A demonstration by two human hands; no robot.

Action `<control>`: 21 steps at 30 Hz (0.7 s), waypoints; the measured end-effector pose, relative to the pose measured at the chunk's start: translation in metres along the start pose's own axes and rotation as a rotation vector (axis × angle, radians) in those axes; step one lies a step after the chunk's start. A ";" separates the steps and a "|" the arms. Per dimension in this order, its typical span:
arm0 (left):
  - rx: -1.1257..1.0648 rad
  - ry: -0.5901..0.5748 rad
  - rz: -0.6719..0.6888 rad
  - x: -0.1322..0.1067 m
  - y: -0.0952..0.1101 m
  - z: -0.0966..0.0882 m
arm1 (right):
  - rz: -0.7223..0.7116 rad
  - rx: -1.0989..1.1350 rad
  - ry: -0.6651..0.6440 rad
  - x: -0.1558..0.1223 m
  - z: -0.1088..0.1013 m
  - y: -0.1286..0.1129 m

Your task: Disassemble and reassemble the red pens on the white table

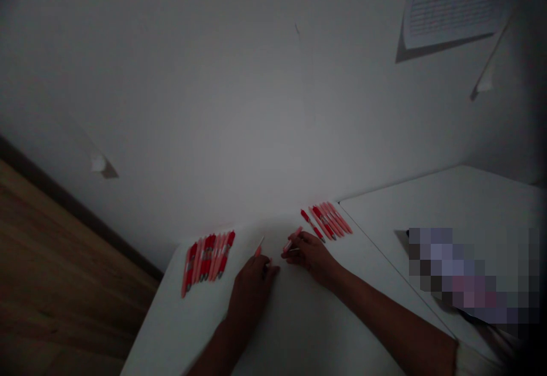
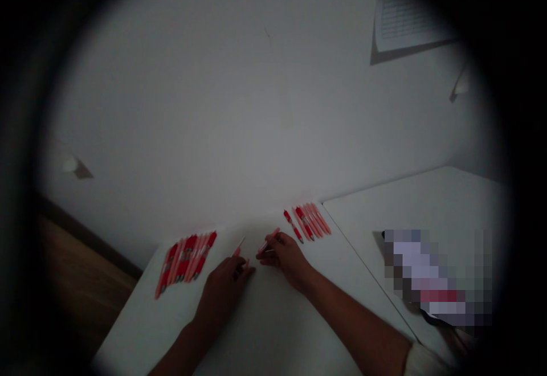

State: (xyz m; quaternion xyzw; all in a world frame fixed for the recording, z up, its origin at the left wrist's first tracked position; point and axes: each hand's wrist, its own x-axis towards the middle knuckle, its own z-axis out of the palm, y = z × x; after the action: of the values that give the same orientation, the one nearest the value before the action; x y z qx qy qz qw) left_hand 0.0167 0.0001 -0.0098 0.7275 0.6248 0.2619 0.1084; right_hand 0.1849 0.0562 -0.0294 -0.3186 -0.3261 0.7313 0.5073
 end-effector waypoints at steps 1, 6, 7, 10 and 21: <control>-0.010 0.001 -0.011 0.000 0.000 -0.001 | -0.005 0.000 -0.002 0.000 0.000 0.000; -0.068 -0.015 -0.085 -0.001 0.001 -0.003 | -0.001 -0.013 -0.002 -0.001 0.001 -0.001; -0.074 -0.018 -0.097 -0.001 0.001 -0.004 | 0.000 -0.016 0.000 -0.001 0.001 -0.001; -0.076 -0.013 -0.115 0.000 0.004 -0.004 | -0.003 -0.014 0.002 0.000 0.001 -0.001; -0.049 0.078 -0.106 0.002 0.006 -0.008 | 0.000 -0.034 -0.029 0.003 -0.002 0.002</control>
State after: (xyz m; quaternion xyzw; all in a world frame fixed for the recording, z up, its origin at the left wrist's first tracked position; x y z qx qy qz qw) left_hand 0.0173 -0.0003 0.0004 0.6797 0.6598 0.2989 0.1155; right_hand 0.1848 0.0584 -0.0327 -0.3167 -0.3459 0.7300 0.4971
